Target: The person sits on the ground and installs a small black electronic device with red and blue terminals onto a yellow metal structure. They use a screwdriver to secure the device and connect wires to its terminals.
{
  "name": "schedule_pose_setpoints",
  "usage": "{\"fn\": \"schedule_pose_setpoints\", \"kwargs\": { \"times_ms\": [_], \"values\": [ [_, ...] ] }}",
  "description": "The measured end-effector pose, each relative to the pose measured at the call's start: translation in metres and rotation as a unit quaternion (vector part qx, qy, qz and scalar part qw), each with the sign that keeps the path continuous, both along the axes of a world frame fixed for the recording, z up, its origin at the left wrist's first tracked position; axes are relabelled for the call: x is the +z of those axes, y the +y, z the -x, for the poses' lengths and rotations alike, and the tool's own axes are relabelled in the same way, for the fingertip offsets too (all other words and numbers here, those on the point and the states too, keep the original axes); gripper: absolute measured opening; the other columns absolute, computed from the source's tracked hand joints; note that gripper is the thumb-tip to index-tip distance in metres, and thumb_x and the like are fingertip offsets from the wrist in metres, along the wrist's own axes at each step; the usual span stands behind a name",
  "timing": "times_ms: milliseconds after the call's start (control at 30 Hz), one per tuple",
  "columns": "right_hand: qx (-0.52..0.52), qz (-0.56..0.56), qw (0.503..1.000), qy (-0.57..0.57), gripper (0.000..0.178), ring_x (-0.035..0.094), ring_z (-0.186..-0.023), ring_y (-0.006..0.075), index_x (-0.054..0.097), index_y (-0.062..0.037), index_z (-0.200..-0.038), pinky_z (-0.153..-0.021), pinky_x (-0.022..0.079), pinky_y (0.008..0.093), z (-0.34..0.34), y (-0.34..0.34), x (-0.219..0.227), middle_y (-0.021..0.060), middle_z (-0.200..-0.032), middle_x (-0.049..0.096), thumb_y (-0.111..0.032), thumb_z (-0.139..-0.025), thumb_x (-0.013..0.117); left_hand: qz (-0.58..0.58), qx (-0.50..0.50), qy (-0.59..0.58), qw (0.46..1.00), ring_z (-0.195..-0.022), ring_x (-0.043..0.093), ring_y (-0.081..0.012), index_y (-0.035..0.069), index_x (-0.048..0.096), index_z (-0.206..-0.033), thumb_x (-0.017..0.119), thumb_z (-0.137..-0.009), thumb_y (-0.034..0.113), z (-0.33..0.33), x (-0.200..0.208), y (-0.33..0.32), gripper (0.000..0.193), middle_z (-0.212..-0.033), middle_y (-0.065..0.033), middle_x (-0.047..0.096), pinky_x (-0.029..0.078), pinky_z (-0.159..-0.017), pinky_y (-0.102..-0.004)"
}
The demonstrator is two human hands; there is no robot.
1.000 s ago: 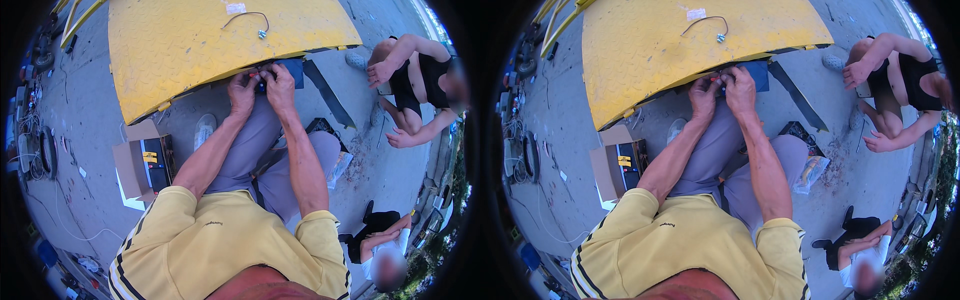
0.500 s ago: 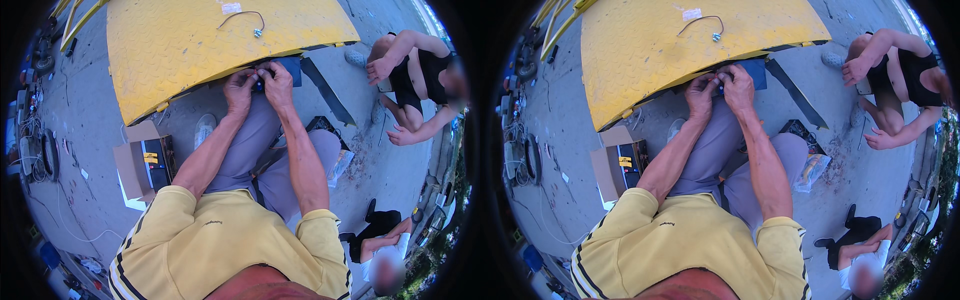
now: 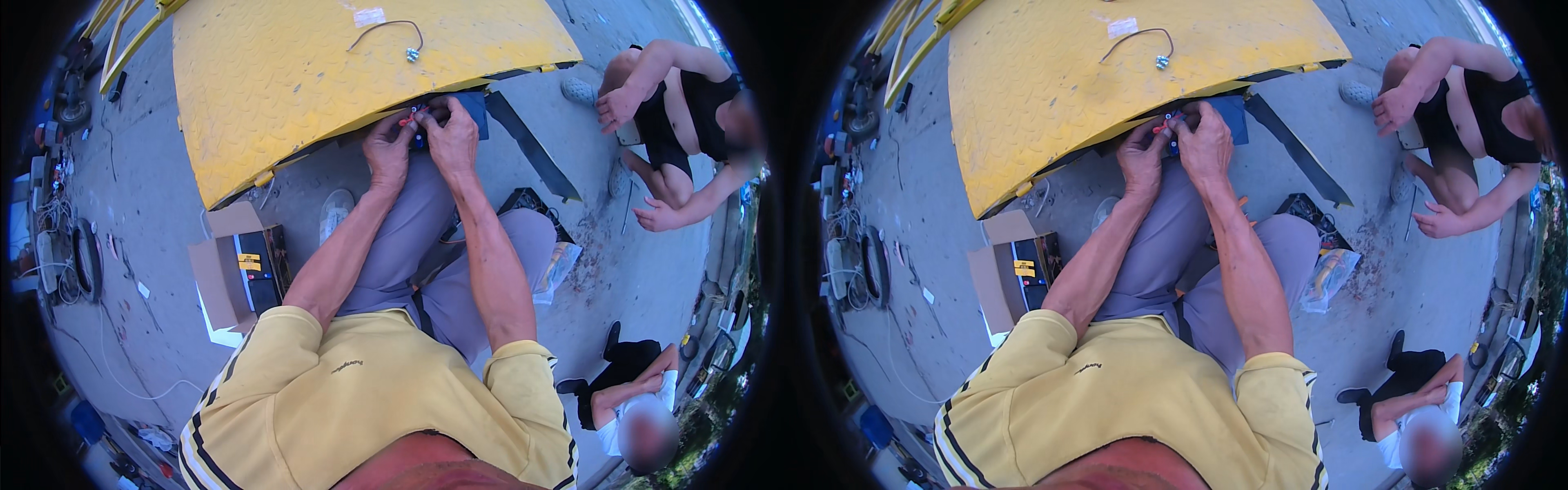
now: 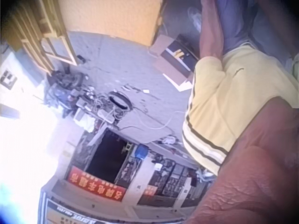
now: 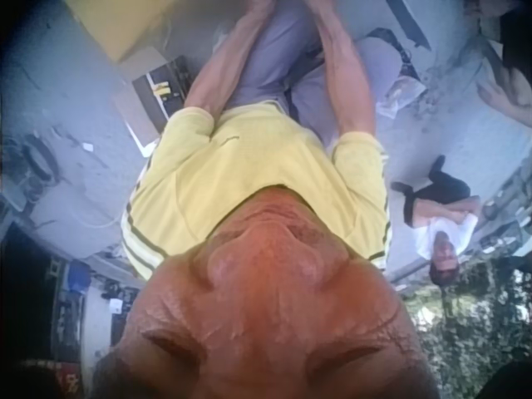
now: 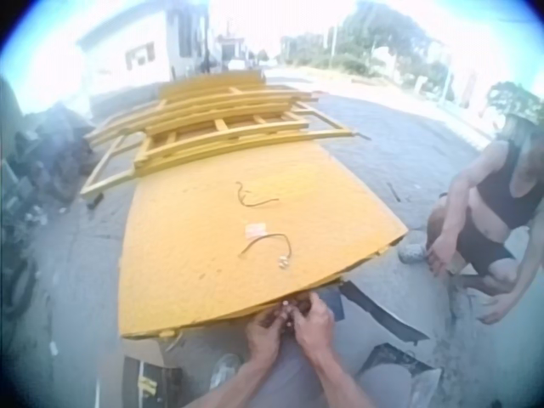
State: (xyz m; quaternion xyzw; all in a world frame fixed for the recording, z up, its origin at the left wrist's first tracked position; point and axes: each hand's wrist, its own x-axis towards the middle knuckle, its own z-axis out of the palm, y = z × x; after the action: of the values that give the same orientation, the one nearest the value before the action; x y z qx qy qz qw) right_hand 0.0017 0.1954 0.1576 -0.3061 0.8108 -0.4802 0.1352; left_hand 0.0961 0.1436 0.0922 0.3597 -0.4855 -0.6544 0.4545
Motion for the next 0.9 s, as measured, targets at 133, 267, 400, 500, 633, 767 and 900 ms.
{"fn": "schedule_pose_setpoints", "kwargs": {
  "times_ms": [133,267,400,500,633,767,900],
  "values": [
    [-0.005,0.008,1.000,-0.015,0.026,0.074,-0.081,0.0299,0.075,-0.0016,-0.102,-0.073,0.055,0.0408,0.005,0.000,-0.005,0.0137,-0.089,0.076,-0.019,-0.083,0.081,0.032,-0.004,-0.072,0.997,-0.095,0.068,-0.0101,0.002,0.077,-0.117,0.078,-0.091,0.003,-0.001,0.002,0.000,0.026,-0.107,-0.0055,0.077,0.055,-0.089,-0.0264],
    [-0.014,0.004,0.999,-0.044,0.027,0.075,-0.082,0.0282,0.076,-0.0024,-0.103,-0.074,0.056,0.0400,0.003,0.000,-0.002,0.0133,-0.090,0.077,-0.020,-0.083,0.081,0.038,0.010,-0.053,0.998,-0.097,0.068,-0.0103,0.002,0.078,-0.115,0.080,-0.090,0.004,0.001,0.003,-0.001,0.025,-0.107,-0.0050,0.077,0.055,-0.089,-0.0268],
    [-0.034,0.013,0.998,-0.045,0.028,0.075,-0.081,0.0276,0.076,-0.0034,-0.102,-0.074,0.056,0.0398,0.001,-0.002,-0.003,0.0124,-0.088,0.077,-0.023,-0.083,0.082,-0.007,0.002,-0.001,1.000,-0.098,0.068,-0.0122,0.001,0.078,-0.114,0.080,-0.089,0.002,0.004,-0.002,-0.006,0.025,-0.107,-0.0056,0.077,0.055,-0.090,-0.0279],
    [-0.046,0.000,0.999,-0.026,0.028,0.074,-0.078,0.0220,0.075,-0.0020,-0.101,-0.072,0.056,0.0354,-0.001,-0.005,-0.002,0.0110,-0.086,0.078,-0.022,-0.083,0.084,-0.057,0.008,0.032,0.998,-0.101,0.068,-0.0144,0.000,0.077,-0.114,0.078,-0.088,-0.001,0.008,-0.012,-0.009,0.026,-0.109,-0.0061,0.076,0.054,-0.093,-0.0290],
    [-0.058,-0.014,0.998,-0.016,0.029,0.074,-0.077,0.0212,0.076,-0.0023,-0.099,-0.072,0.056,0.0348,-0.003,-0.007,0.002,0.0103,-0.087,0.078,-0.025,-0.083,0.085,-0.086,-0.012,0.132,0.987,-0.105,0.067,-0.0155,0.000,0.075,-0.116,0.076,-0.088,-0.005,0.011,-0.021,-0.014,0.028,-0.114,-0.0066,0.075,0.052,-0.097,-0.0300],
    [-0.066,-0.046,0.996,-0.037,0.031,0.076,-0.087,0.0315,0.075,-0.0046,-0.101,-0.079,0.056,0.0435,-0.004,-0.009,0.010,0.0120,-0.090,0.078,-0.029,-0.083,0.082,-0.105,-0.034,0.183,0.977,-0.110,0.066,-0.0158,0.000,0.073,-0.119,0.074,-0.089,-0.005,0.013,-0.021,-0.017,0.031,-0.119,-0.0070,0.072,0.052,-0.098,-0.0311],
    [-0.058,-0.070,0.994,-0.053,0.030,0.076,-0.088,0.0317,0.077,-0.0054,-0.098,-0.080,0.057,0.0439,-0.002,-0.009,0.017,0.0119,-0.090,0.079,-0.031,-0.082,0.082,-0.107,-0.040,0.202,0.973,-0.111,0.066,-0.0168,0.000,0.071,-0.120,0.072,-0.089,-0.007,0.012,-0.019,-0.016,0.032,-0.119,-0.0078,0.072,0.052,-0.099,-0.0324]
  ]
}}
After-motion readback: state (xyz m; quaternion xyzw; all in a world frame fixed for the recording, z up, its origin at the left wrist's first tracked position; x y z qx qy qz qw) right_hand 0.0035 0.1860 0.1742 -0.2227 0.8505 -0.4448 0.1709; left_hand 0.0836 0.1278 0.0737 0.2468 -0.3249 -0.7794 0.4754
